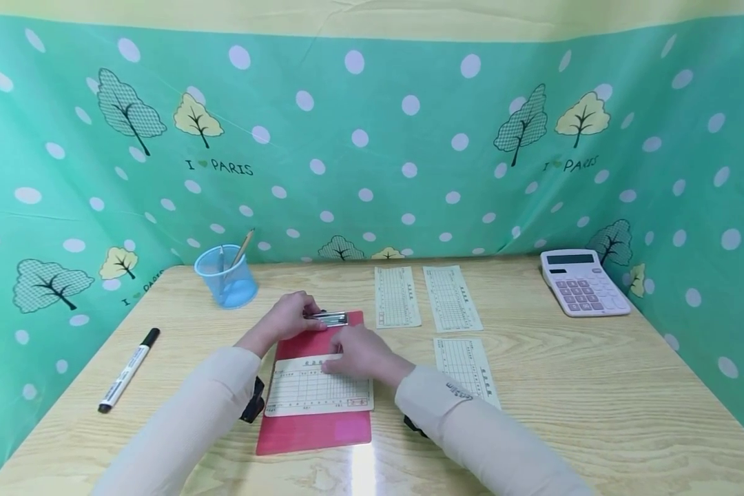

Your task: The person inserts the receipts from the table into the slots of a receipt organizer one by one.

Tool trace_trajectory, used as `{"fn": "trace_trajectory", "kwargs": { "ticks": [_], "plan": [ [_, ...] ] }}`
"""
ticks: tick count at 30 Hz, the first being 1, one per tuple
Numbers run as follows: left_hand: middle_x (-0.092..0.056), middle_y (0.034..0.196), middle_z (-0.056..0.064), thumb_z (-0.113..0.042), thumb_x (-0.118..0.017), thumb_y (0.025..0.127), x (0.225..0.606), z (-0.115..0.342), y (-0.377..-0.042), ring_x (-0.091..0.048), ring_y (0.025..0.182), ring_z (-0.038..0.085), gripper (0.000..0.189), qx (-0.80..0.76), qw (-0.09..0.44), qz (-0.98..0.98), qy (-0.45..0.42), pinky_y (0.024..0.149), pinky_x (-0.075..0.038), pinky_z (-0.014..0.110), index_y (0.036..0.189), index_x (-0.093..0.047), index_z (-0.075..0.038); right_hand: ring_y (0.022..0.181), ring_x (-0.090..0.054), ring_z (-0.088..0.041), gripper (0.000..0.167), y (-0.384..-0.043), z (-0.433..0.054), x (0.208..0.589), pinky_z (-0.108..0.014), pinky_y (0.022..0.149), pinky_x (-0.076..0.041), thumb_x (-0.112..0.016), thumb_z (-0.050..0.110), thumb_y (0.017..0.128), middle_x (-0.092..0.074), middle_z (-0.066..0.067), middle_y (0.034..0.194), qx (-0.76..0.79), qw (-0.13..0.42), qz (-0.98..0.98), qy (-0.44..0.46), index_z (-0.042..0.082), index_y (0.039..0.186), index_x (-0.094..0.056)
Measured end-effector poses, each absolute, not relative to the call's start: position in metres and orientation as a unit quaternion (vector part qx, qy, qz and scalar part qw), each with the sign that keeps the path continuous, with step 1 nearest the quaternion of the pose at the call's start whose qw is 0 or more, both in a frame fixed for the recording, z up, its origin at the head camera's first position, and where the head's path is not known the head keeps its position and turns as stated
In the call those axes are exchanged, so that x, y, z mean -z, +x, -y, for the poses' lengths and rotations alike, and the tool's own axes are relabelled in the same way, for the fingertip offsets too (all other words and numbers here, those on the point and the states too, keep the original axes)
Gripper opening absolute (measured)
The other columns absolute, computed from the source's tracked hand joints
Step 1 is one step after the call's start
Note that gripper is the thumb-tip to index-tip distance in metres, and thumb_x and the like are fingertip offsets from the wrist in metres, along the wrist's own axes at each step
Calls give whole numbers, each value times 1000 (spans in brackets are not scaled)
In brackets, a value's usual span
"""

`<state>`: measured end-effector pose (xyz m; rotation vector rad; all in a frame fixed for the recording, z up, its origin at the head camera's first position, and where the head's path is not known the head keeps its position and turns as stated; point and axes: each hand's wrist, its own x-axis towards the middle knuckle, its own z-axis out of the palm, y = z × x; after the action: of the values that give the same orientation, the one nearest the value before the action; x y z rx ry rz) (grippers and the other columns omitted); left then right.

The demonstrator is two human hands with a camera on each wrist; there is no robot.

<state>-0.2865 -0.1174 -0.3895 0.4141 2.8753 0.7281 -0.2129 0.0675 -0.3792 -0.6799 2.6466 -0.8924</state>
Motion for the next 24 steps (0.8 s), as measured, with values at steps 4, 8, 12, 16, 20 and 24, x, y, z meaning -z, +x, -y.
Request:
{"fn": "trace_trajectory", "kwargs": {
  "ticks": [4,8,12,16,20,24],
  "plan": [
    [-65,95,9,-19,-83,87,388,117,-286,-58,85,20,25,-239,74,-958,138,83,-52,37,99,-72,-1,65,-49,-11,14,-213,-65,381,-25,63,-42,-81,20,88,-58,4,69,307,127,-915,-230,14,86,-70],
    [-64,94,7,-20,-83,87,388,117,-286,-58,85,20,24,-239,75,-959,134,84,-52,37,99,-72,-2,76,-56,-13,18,-213,-65,378,-30,73,-49,-82,19,88,-64,4,82,301,125,-916,-233,11,100,-72],
    [-64,95,7,-20,-83,87,388,116,-286,-58,86,20,25,-241,76,-959,130,85,-52,38,100,-72,-1,88,-60,-16,29,-211,-72,372,-34,82,-52,-82,17,87,-67,1,93,292,118,-922,-228,7,112,-71],
    [-63,97,8,-21,-82,88,387,115,-283,-58,87,21,28,-239,76,-960,126,86,-52,38,103,-72,0,94,-61,-19,35,-203,-84,371,-37,87,-52,-85,19,85,-69,-2,101,260,112,-931,-229,7,114,-72],
    [-62,98,8,-20,-83,87,387,115,-282,-58,87,21,30,-240,78,-960,120,85,-52,37,105,-71,1,106,-62,-23,39,-194,-93,375,-42,95,-51,-88,26,81,-69,-3,110,215,105,-938,-250,8,113,-74],
    [-63,97,8,-18,-83,87,388,116,-283,-58,87,21,28,-243,77,-959,120,85,-52,37,104,-72,0,114,-59,-27,41,-192,-96,379,-45,100,-49,-90,30,79,-69,-3,115,199,80,-944,-252,11,113,-76]
  ]
}}
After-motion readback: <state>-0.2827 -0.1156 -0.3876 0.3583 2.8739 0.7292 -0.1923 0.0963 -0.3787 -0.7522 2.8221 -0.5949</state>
